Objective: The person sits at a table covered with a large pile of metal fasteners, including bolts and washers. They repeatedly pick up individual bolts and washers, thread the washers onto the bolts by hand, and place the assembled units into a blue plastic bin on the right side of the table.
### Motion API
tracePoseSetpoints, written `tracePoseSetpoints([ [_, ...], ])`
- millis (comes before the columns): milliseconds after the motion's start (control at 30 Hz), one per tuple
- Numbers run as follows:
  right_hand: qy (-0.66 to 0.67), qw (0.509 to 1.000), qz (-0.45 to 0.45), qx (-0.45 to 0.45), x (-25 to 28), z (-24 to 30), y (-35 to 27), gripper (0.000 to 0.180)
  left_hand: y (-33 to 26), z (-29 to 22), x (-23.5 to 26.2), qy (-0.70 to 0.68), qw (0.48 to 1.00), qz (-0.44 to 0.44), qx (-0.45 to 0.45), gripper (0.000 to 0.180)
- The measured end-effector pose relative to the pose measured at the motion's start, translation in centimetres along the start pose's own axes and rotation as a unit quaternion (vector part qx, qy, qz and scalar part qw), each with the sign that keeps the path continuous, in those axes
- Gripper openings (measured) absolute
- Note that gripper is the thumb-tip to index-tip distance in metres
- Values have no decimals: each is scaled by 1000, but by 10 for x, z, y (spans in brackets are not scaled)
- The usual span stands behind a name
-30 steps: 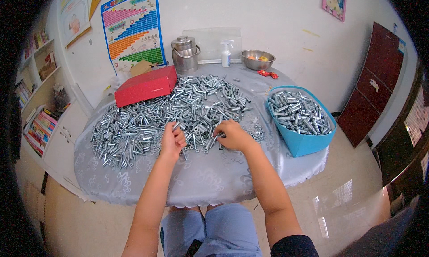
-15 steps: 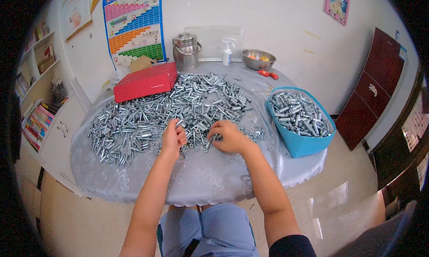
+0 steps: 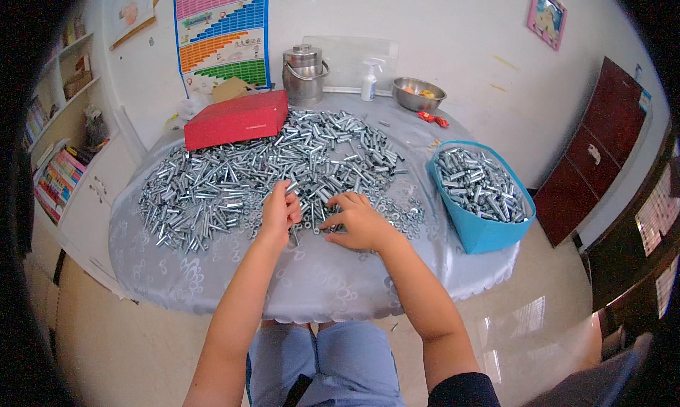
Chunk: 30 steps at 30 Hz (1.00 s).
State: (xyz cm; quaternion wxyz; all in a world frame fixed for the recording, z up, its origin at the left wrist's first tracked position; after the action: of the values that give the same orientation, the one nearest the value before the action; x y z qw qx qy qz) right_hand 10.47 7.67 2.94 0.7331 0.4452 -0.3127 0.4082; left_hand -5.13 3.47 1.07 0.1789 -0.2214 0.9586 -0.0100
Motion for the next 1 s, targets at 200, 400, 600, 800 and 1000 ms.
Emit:
tracePoseSetpoints([
  [200, -51, 998, 5, -23, -1, 2, 0, 22, 1, -1, 1, 3, 1000, 3, -1, 36],
  [400, -49, 998, -2, -28, 0, 0, 0, 16, -1, -1, -2, 38, 999, 6, -6, 39],
  [600, -32, 999, 4, -28, -2, 4, 2, 15, -1, -2, 0, 46, 999, 7, -4, 39],
  [800, 58, 997, -33, -25, 0, 1, 0, 17, -5, -3, -7, 71, 997, 9, 14, 39],
  [1000, 461, 861, -178, -122, 7, -10, 10, 9, -8, -3, -10, 125, 992, 22, 0, 39],
])
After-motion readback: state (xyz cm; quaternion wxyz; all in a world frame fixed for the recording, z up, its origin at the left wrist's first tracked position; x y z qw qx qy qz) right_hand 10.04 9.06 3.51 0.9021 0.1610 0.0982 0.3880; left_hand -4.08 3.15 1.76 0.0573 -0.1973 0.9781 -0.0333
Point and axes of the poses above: each hand's wrist, its own y-axis towards the middle knuckle, its own x-axis out of the back of the hand, z = x × y, the point moved 4 cm from there along y, towards the middle knuckle, and after that the axes turned 11 degrees about y, right-handed, at the moved point
